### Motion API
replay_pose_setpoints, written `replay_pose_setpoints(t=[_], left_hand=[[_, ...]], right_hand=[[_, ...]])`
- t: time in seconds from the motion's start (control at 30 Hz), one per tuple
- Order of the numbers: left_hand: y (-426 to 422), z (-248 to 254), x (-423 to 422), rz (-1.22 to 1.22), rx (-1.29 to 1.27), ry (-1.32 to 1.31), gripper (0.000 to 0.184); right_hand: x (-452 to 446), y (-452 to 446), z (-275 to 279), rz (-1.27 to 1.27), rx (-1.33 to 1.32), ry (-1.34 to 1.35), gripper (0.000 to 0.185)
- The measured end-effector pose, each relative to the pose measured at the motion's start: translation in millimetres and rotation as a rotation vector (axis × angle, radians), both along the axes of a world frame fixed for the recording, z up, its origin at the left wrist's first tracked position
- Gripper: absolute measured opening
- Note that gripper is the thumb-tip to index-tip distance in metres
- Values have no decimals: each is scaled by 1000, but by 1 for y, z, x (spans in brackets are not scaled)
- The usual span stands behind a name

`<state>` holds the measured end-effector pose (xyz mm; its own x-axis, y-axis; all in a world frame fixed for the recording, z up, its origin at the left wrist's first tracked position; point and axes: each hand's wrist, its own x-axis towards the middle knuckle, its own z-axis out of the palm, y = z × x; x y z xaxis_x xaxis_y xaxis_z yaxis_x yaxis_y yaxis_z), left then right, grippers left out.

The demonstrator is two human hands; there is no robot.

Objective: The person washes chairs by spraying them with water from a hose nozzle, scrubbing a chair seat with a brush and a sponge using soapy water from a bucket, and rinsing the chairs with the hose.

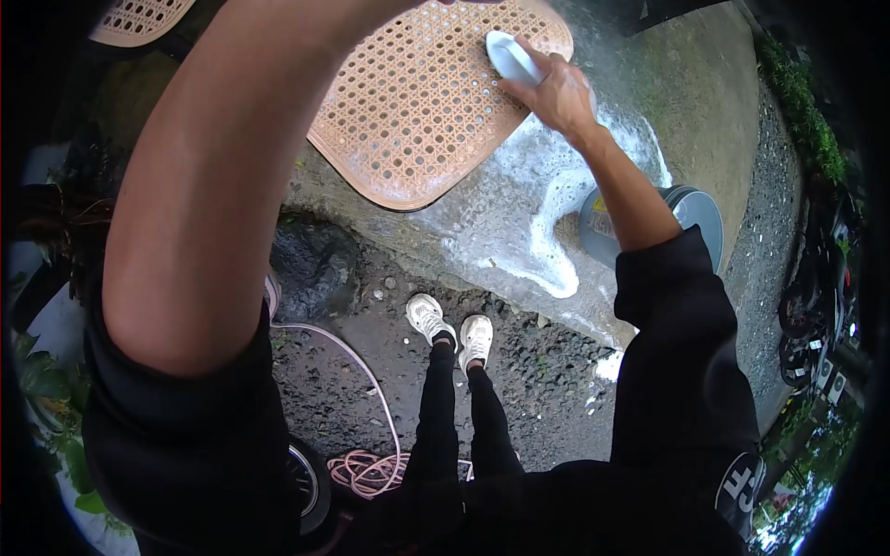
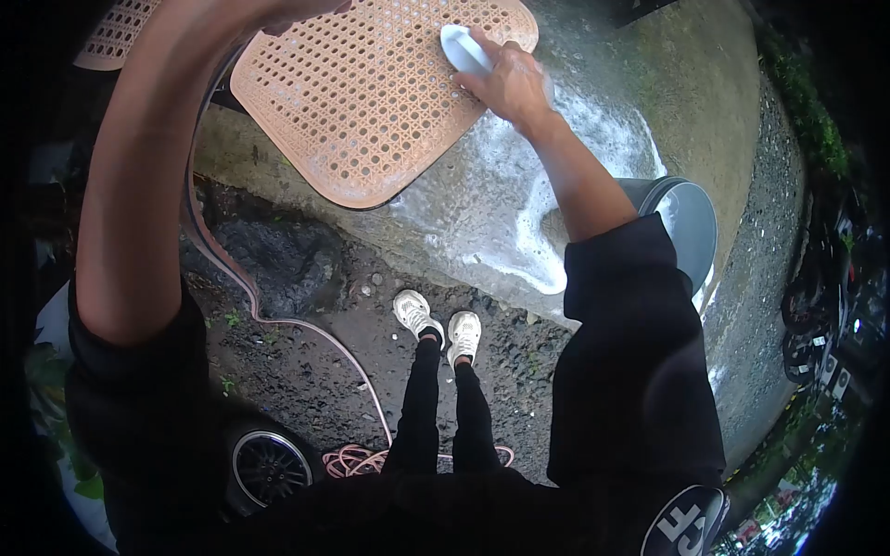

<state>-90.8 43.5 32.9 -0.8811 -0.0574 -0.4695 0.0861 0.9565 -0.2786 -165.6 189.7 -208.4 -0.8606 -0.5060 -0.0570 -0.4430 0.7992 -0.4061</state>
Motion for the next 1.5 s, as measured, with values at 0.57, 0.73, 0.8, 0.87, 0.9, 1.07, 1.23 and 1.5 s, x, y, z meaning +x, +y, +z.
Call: replay_pose_setpoints(t=[0.57, 0.73, 0.8, 0.87, 0.9, 1.07, 1.23, 1.5], left_hand=[[13, -128, 144, 641, 728, 455, 37], [22, -125, 144, 600, 712, 422, 38], [18, -123, 141, 598, 712, 452, 38], [16, -122, 136, 608, 729, 481, 38], [15, -119, 134, 622, 718, 465, 38], [14, -118, 139, 605, 695, 480, 37], [19, -118, 139, 704, 720, 423, 36], [16, -130, 146, 672, 781, 540, 35]], right_hand=[[91, 35, -32, -324, -147, -56, 70], [60, 39, -22, -344, -66, -49, 70], [58, 37, -21, -331, -69, -10, 68], [82, 48, -29, -64, 66, 53, 66], [81, 56, -31, 1, 32, 21, 66], [-8, 45, 6, -378, -282, -134, 77], [13, -10, -5, -517, -334, -22, 83], [15, -1, -42, -449, -361, 296, 82]])
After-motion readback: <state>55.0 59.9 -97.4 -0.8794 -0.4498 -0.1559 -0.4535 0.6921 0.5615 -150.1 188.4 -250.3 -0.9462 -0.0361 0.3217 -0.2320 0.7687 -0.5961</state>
